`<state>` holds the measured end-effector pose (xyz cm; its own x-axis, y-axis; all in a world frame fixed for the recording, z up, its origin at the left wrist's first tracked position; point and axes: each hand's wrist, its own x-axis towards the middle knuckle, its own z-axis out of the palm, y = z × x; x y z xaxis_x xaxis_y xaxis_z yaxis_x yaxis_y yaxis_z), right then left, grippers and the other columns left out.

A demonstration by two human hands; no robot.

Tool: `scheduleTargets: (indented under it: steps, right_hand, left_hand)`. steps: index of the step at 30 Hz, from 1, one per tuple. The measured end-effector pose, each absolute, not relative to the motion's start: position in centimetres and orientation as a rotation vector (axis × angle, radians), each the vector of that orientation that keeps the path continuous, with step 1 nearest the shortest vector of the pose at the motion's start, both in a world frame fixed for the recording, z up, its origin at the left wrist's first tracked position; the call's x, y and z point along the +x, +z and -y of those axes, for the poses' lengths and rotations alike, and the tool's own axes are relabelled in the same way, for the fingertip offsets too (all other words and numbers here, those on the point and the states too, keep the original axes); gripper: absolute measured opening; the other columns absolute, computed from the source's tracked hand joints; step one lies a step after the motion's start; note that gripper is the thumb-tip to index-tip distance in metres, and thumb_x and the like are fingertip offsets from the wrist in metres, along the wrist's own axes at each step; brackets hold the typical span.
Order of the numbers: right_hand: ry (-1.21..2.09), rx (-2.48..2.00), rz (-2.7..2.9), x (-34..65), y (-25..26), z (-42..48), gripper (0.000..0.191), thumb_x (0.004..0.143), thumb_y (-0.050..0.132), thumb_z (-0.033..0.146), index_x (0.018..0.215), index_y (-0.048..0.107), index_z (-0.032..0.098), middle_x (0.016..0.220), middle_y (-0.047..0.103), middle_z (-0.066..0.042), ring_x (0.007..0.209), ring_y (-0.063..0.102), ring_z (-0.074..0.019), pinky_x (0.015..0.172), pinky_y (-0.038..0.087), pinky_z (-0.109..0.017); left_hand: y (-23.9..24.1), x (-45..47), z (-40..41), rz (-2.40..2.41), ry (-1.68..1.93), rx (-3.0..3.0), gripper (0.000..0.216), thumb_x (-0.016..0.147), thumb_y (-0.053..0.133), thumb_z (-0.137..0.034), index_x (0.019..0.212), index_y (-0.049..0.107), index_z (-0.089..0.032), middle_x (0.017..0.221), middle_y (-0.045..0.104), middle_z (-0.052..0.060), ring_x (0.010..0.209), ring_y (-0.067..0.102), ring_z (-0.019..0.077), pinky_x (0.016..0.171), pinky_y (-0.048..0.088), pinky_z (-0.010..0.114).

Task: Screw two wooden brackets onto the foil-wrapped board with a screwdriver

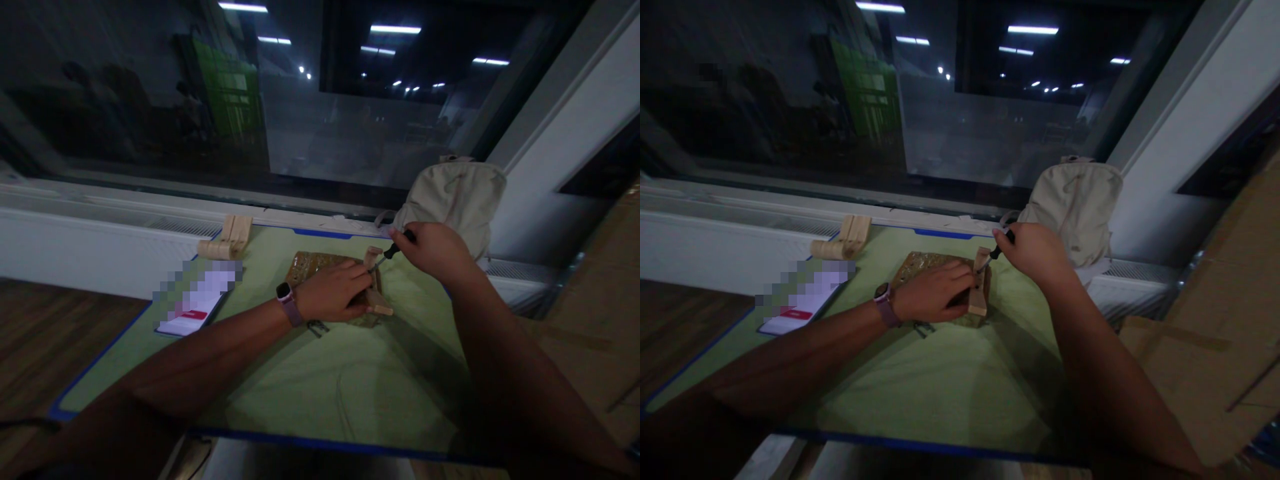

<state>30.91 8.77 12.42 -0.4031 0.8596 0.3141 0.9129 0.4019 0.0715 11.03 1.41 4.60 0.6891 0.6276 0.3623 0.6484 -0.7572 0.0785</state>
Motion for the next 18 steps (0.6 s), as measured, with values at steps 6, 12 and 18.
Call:
scheduleTargets:
  steps: [6,12,18]
  right_hand:
    - [-0.424,-1.743,2.455,31.4,12.2,-8.7,0.066,0.101,0.024,0.057,0.093,0.072,0.012,0.084,0.073,-0.019,0.078,0.068,-0.0305,0.060,0.038,-0.035]
    - [-0.445,-1.773,2.551,32.0,12.5,-8.6,0.060,0.101,0.028,0.054,0.096,0.070,0.010,0.090,0.073,-0.022,0.085,0.069,-0.0326,0.064,0.041,-0.037]
    - [-0.203,-1.425,2.589,32.3,12.6,-8.7,0.036,0.101,0.035,0.039,0.101,0.061,0.014,0.087,0.071,-0.015,0.075,0.065,-0.0259,0.064,0.040,-0.034]
  left_hand:
    - [4.3,11.0,-1.5,1.066,-0.584,-2.826,0.032,0.094,0.053,-0.045,0.103,0.056,-0.015,0.110,0.059,0.011,0.102,0.053,0.0261,0.089,0.045,0.039]
    - [4.4,11.0,-1.5,1.063,-0.595,-2.841,0.032,0.093,0.055,-0.044,0.104,0.057,-0.015,0.110,0.059,0.012,0.102,0.052,0.0263,0.091,0.045,0.039]
    - [4.5,11.0,-1.5,1.073,-0.588,-2.844,0.032,0.093,0.055,-0.042,0.108,0.057,-0.014,0.110,0.059,0.012,0.104,0.052,0.0264,0.095,0.045,0.040]
